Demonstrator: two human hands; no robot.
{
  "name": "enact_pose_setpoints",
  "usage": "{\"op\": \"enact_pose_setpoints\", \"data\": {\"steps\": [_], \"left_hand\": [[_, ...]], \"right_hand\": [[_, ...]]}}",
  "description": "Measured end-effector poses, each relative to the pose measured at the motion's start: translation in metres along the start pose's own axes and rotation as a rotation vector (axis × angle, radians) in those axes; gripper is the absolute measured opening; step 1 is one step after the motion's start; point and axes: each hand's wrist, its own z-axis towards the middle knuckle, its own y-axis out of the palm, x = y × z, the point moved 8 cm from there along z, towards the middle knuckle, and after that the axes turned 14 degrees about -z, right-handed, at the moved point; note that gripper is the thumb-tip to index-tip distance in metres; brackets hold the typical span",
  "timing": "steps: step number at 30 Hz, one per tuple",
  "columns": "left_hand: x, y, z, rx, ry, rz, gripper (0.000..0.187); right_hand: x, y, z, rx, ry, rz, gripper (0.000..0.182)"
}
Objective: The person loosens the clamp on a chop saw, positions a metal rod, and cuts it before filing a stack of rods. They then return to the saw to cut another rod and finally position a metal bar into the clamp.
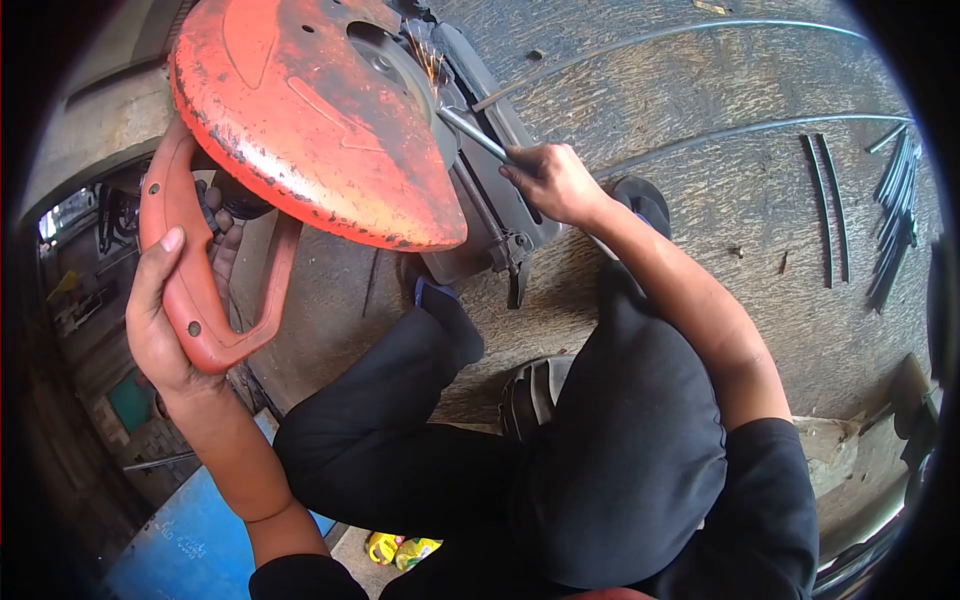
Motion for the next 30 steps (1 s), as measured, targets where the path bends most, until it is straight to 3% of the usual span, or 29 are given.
{"op": "enact_pose_setpoints", "data": {"steps": [6,8,12,14,17,22,24,28,30], "left_hand": [[0.0,-0.002,0.0,-0.005,-0.008,-0.023,0.055],[-0.001,-0.002,0.0,0.005,-0.011,-0.017,0.058],[0.002,0.0,0.0,0.009,0.002,0.012,0.056],[0.004,-0.004,0.001,-0.002,0.0,0.032,0.053],[0.002,-0.018,0.003,0.054,-0.05,0.118,0.053],[0.003,-0.007,0.0,0.031,0.011,0.062,0.053],[0.002,-0.007,0.0,0.038,0.013,0.058,0.054],[0.002,-0.01,-0.001,0.05,-0.002,0.048,0.058],[0.002,-0.011,0.0,0.052,-0.009,0.043,0.058]], "right_hand": [[-0.001,0.0,0.0,-0.042,0.044,-0.03,0.033],[-0.009,-0.006,0.0,0.106,-0.149,-0.113,0.028],[-0.011,-0.019,0.002,0.182,-0.242,-0.176,0.028],[0.014,-0.019,0.006,0.012,0.124,-0.076,0.029],[0.019,-0.04,0.01,-0.026,0.202,-0.15,0.028],[0.012,-0.065,0.031,0.199,-0.002,-0.311,0.023],[-0.013,-0.074,0.036,0.31,-0.108,-0.616,0.02],[-0.038,-0.079,0.048,0.427,-0.242,-0.801,0.017],[-0.046,-0.079,0.05,0.366,-0.244,-0.86,0.018]]}}
